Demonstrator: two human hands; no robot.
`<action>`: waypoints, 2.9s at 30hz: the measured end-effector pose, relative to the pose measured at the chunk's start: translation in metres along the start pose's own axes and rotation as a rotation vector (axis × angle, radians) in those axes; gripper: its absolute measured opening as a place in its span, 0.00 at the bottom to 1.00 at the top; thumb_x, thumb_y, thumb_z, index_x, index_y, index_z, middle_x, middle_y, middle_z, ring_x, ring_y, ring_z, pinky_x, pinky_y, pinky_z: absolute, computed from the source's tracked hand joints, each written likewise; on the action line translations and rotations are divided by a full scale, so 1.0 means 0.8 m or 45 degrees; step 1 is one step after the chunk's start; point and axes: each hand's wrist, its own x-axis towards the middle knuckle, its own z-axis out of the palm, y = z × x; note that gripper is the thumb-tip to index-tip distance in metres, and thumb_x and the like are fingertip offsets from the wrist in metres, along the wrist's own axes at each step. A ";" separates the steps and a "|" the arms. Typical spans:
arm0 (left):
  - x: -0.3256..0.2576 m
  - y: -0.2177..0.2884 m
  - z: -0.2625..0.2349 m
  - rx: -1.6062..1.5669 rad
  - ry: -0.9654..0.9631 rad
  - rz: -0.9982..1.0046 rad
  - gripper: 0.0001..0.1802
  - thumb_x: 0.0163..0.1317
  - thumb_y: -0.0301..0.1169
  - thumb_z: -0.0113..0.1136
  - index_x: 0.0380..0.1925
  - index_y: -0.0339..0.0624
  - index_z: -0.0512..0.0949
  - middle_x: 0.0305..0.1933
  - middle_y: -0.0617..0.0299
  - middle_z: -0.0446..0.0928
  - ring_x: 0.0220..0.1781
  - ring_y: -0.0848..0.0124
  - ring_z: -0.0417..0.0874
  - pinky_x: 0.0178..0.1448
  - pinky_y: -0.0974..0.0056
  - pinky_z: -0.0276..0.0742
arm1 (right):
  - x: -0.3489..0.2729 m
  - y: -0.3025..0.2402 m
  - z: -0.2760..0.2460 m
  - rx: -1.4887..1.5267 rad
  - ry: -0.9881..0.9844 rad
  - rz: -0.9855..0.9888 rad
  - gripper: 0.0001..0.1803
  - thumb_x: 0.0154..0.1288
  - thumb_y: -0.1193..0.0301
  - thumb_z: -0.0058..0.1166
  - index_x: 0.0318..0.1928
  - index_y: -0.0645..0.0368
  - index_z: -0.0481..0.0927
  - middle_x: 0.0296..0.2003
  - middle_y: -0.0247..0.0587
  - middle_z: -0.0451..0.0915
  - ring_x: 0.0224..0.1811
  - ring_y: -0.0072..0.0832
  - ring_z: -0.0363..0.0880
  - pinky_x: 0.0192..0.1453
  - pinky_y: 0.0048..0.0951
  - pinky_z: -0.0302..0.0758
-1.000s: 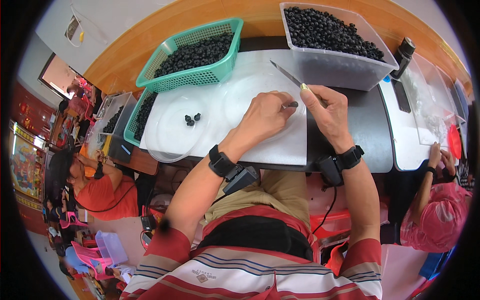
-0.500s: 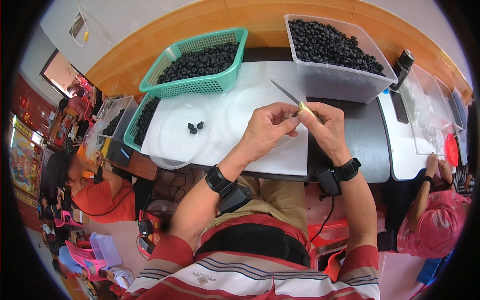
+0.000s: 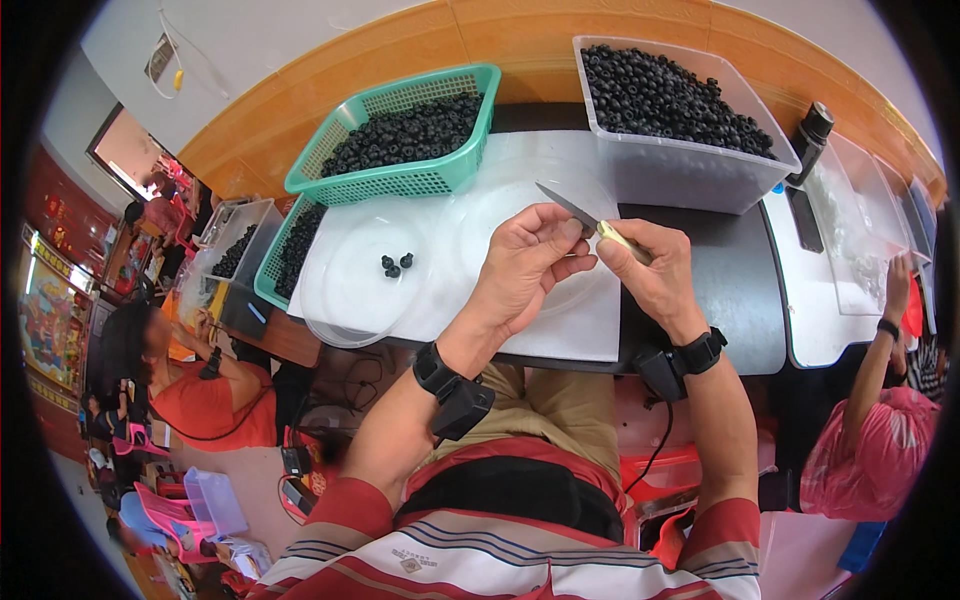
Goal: Cutting and processing small black fruits or olives using a knife.
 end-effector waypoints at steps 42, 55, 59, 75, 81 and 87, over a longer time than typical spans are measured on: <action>-0.023 0.002 -0.006 -0.233 0.033 -0.017 0.13 0.70 0.29 0.61 0.51 0.37 0.77 0.43 0.62 0.80 0.43 0.74 0.83 0.52 0.67 0.88 | -0.002 -0.005 -0.010 -0.110 -0.064 -0.163 0.18 0.64 0.59 0.67 0.40 0.63 0.88 0.21 0.38 0.78 0.21 0.22 0.73 0.26 0.26 0.67; -0.034 0.013 0.010 -0.232 -0.112 0.004 0.13 0.69 0.29 0.62 0.50 0.35 0.79 0.43 0.59 0.81 0.41 0.75 0.84 0.51 0.66 0.88 | -0.002 -0.002 -0.015 -0.016 0.098 0.009 0.15 0.66 0.63 0.66 0.41 0.65 0.87 0.25 0.36 0.83 0.27 0.19 0.76 0.32 0.24 0.72; -0.031 0.009 -0.004 -0.245 -0.051 0.007 0.11 0.71 0.29 0.60 0.49 0.37 0.79 0.45 0.58 0.81 0.43 0.75 0.83 0.51 0.67 0.88 | -0.004 -0.005 -0.015 -0.013 -0.003 -0.091 0.17 0.65 0.61 0.67 0.41 0.65 0.87 0.26 0.36 0.83 0.26 0.18 0.75 0.31 0.23 0.70; -0.037 0.009 0.001 -0.131 -0.025 -0.008 0.10 0.71 0.28 0.60 0.48 0.37 0.79 0.43 0.58 0.81 0.42 0.74 0.84 0.50 0.66 0.88 | -0.001 -0.003 -0.013 -0.146 0.005 -0.123 0.17 0.64 0.60 0.67 0.40 0.64 0.88 0.26 0.41 0.84 0.25 0.22 0.77 0.30 0.25 0.72; -0.062 0.036 -0.020 0.493 0.198 0.219 0.12 0.67 0.26 0.64 0.48 0.32 0.80 0.43 0.59 0.82 0.40 0.73 0.84 0.47 0.65 0.87 | -0.002 0.000 -0.013 -0.106 0.073 -0.073 0.17 0.65 0.61 0.67 0.40 0.64 0.88 0.25 0.39 0.83 0.25 0.21 0.77 0.31 0.24 0.72; -0.089 0.083 -0.073 1.647 0.599 0.477 0.09 0.62 0.23 0.66 0.42 0.33 0.83 0.38 0.58 0.84 0.36 0.72 0.84 0.44 0.68 0.80 | -0.003 0.001 -0.010 -0.082 0.090 -0.049 0.16 0.66 0.61 0.66 0.41 0.64 0.88 0.23 0.36 0.82 0.25 0.18 0.75 0.31 0.23 0.71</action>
